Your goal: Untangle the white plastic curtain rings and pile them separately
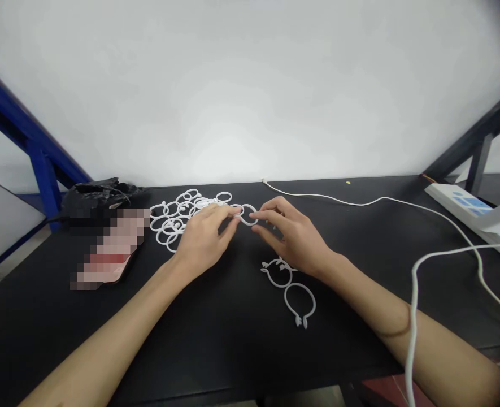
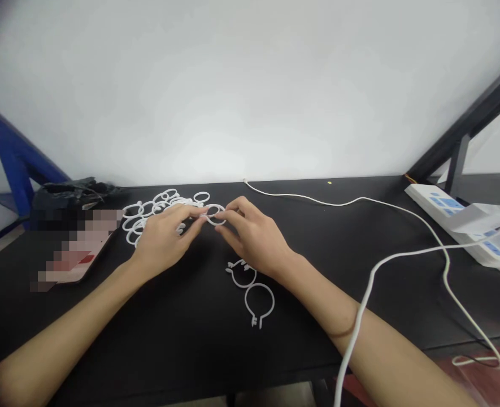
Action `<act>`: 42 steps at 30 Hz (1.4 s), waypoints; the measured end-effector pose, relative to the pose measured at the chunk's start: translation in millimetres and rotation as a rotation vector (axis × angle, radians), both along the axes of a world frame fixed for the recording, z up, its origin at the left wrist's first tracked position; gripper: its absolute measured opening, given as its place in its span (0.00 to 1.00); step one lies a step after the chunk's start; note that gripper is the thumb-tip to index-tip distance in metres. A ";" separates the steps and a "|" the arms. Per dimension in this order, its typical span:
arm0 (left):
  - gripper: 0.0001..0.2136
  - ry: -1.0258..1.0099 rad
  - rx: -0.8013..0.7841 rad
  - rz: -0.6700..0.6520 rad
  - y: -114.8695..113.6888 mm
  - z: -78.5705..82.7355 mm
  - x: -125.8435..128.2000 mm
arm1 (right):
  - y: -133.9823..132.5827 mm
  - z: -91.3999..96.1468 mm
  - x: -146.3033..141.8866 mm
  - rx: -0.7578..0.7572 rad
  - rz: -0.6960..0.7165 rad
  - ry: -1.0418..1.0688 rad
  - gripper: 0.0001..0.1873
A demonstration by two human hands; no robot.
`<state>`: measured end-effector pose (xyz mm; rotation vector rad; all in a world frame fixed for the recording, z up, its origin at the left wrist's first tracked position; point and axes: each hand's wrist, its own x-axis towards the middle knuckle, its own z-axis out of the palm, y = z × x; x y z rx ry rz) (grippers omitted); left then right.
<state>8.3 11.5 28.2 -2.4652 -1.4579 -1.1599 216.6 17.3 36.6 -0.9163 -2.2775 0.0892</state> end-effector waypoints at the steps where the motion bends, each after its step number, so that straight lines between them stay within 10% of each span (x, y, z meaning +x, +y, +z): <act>1: 0.07 -0.010 0.001 0.007 0.7 1.0 -2.5 | 0.1 2.1 2.1 0.002 -0.018 -0.012 0.13; 14: 0.07 0.038 -0.084 0.294 17.4 4.1 -41.9 | 5.1 37.3 39.3 -0.647 0.108 -0.361 0.24; 21: 0.14 0.237 -0.149 0.440 23.7 -1.7 -49.8 | 8.3 26.0 35.7 -0.543 0.166 -0.325 0.05; 33: 0.20 0.333 0.032 0.605 9.2 10.3 -37.3 | 13.6 14.8 21.6 -0.227 -0.066 0.157 0.04; 37: 0.18 0.291 0.094 0.422 3.5 12.4 -25.1 | 11.7 14.3 17.8 -0.201 -0.087 0.187 0.04; 42: 0.13 0.315 0.051 -0.196 -13.2 2.6 11.5 | 12.9 8.7 15.9 -0.284 -0.121 0.195 0.02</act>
